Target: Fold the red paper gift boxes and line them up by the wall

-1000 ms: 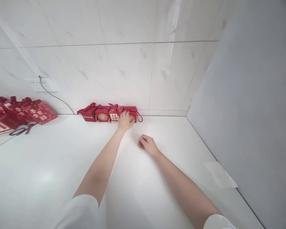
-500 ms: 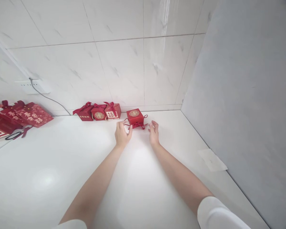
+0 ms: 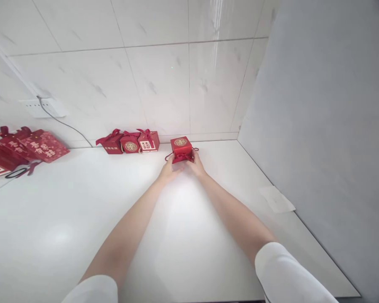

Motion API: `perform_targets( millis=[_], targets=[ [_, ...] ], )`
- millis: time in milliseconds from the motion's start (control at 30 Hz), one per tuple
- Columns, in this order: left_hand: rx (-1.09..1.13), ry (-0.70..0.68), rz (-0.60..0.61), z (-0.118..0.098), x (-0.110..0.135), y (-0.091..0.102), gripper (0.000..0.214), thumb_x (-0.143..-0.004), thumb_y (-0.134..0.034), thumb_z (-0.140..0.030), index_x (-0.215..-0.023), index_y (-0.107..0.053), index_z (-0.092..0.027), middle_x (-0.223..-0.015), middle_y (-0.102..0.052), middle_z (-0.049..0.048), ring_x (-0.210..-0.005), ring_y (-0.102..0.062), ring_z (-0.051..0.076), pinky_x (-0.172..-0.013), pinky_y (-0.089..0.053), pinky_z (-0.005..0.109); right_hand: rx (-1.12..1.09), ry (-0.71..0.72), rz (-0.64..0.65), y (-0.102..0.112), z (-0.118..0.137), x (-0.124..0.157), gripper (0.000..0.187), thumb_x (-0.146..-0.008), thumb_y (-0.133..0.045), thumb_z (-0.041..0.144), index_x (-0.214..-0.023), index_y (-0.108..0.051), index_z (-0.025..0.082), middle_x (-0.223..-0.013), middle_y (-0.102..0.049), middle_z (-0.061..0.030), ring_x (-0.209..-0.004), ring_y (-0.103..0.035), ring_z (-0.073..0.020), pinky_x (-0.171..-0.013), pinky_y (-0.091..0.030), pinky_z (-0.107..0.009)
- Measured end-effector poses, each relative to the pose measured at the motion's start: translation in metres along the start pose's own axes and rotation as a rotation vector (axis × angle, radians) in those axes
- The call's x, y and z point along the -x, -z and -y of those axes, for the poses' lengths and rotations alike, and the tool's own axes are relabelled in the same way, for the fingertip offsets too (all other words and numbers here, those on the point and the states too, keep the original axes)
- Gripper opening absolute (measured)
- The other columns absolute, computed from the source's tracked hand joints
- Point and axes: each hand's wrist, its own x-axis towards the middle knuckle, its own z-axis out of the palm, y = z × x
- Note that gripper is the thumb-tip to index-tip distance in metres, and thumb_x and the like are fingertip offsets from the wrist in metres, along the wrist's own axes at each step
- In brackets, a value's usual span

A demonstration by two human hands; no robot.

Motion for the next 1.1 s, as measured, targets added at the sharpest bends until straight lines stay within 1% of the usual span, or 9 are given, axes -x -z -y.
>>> perform_targets(
  millis=[100, 200, 367, 467, 600, 767, 833, 933, 1100],
  targets=[
    [0.077, 0.081, -0.038, -0.027, 0.002, 0.016, 0.072, -0.076, -0.064, -0.056, -0.132, -0.046, -0.014, -0.125, -0.063, 0.0153, -0.114, -0.061, 0.026, -0.095, -0.048, 0.035, 0.020, -0.016, -0.004, 0.012, 0.022, 0.009, 0.066, -0.082, -0.052, 0.035, -0.143, -0.033, 0.020, -0.142, -0.052, -0.0092, -0.129, -0.051, -0.0202, -0.106, -0.041, -0.034],
    [0.021, 0.213, 0.012, -0.060, 0.007, 0.054, 0.068, -0.078, -0.050, -0.072, -0.112, -0.059, -0.014, -0.108, -0.069, 0.0153, -0.096, -0.066, 0.027, -0.084, -0.050, 0.037, 0.070, -0.063, 0.034, 0.035, 0.062, 0.017, 0.056, -0.090, -0.039, 0.056, -0.135, -0.044, 0.022, -0.127, -0.062, -0.0109, -0.112, -0.063, -0.0226, -0.096, -0.048, -0.037],
    [0.014, 0.365, 0.510, -0.116, 0.036, 0.125, 0.076, -0.077, -0.036, -0.081, -0.105, -0.066, -0.016, -0.094, -0.073, 0.0131, -0.090, -0.069, 0.028, -0.082, -0.050, 0.036, 0.376, -0.135, 0.471, 0.088, 0.140, 0.034, 0.046, -0.087, -0.049, 0.060, -0.115, -0.057, 0.024, -0.114, -0.069, -0.0093, -0.086, -0.071, -0.0227, -0.084, -0.052, -0.036],
    [-0.140, 0.351, 0.606, -0.137, 0.054, 0.141, 0.075, -0.074, -0.041, -0.082, -0.112, -0.063, -0.021, -0.104, -0.073, 0.0115, -0.098, -0.067, 0.028, -0.086, -0.048, 0.035, 0.537, -0.085, 0.518, 0.110, 0.169, 0.048, 0.050, -0.088, -0.046, 0.065, -0.124, -0.054, 0.031, -0.124, -0.065, -0.0067, -0.099, -0.068, -0.0245, -0.091, -0.049, -0.039],
    [-0.328, 0.237, 0.574, -0.147, 0.063, 0.134, 0.083, -0.068, -0.051, -0.080, -0.133, -0.050, -0.029, -0.137, -0.057, 0.0104, -0.113, -0.061, 0.030, -0.088, -0.047, 0.036, 0.658, -0.030, 0.760, 0.113, 0.181, 0.064, 0.068, -0.080, -0.056, 0.068, -0.138, -0.044, 0.036, -0.137, -0.057, -0.0056, -0.118, -0.059, -0.0275, -0.097, -0.047, -0.041],
    [-0.405, 0.193, 0.780, -0.156, 0.069, 0.117, 0.090, -0.063, -0.058, -0.076, -0.139, -0.046, -0.028, -0.142, -0.052, 0.0101, -0.120, -0.056, 0.032, -0.089, -0.046, 0.035, 0.680, -0.083, 1.158, 0.095, 0.177, 0.073, 0.096, -0.061, -0.076, 0.065, -0.144, -0.040, 0.033, -0.144, -0.050, -0.0070, -0.123, -0.056, -0.0301, -0.094, -0.048, -0.037],
    [-0.420, 0.138, 0.821, -0.163, 0.076, 0.112, 0.094, -0.059, -0.064, -0.072, -0.140, -0.045, -0.028, -0.141, -0.052, 0.0091, -0.122, -0.054, 0.033, -0.090, -0.045, 0.035, 0.707, -0.053, 1.158, 0.091, 0.178, 0.077, 0.096, -0.058, -0.078, 0.064, -0.142, -0.044, 0.033, -0.143, -0.051, -0.0063, -0.123, -0.055, -0.0309, -0.094, -0.048, -0.037],
    [-0.395, -0.006, 0.854, -0.173, 0.089, 0.102, 0.104, -0.054, -0.073, -0.062, -0.144, -0.036, -0.028, -0.140, -0.051, 0.0085, -0.124, -0.051, 0.032, -0.092, -0.045, 0.034, 0.781, -0.001, 1.100, 0.094, 0.185, 0.084, 0.072, -0.068, -0.069, 0.066, -0.129, -0.057, 0.031, -0.132, -0.060, -0.0060, -0.115, -0.059, -0.0309, -0.089, -0.049, -0.039],
    [-0.402, -0.116, 0.955, -0.173, 0.085, 0.085, 0.099, -0.052, -0.075, -0.056, -0.140, -0.041, -0.025, -0.129, -0.054, 0.0110, -0.110, -0.057, 0.031, -0.081, -0.049, 0.034, 0.845, 0.010, 0.858, 0.111, 0.192, 0.090, 0.058, -0.083, -0.052, 0.063, -0.130, -0.054, 0.029, -0.131, -0.060, -0.0077, -0.117, -0.057, -0.0298, -0.090, -0.048, -0.039]
  ],
)
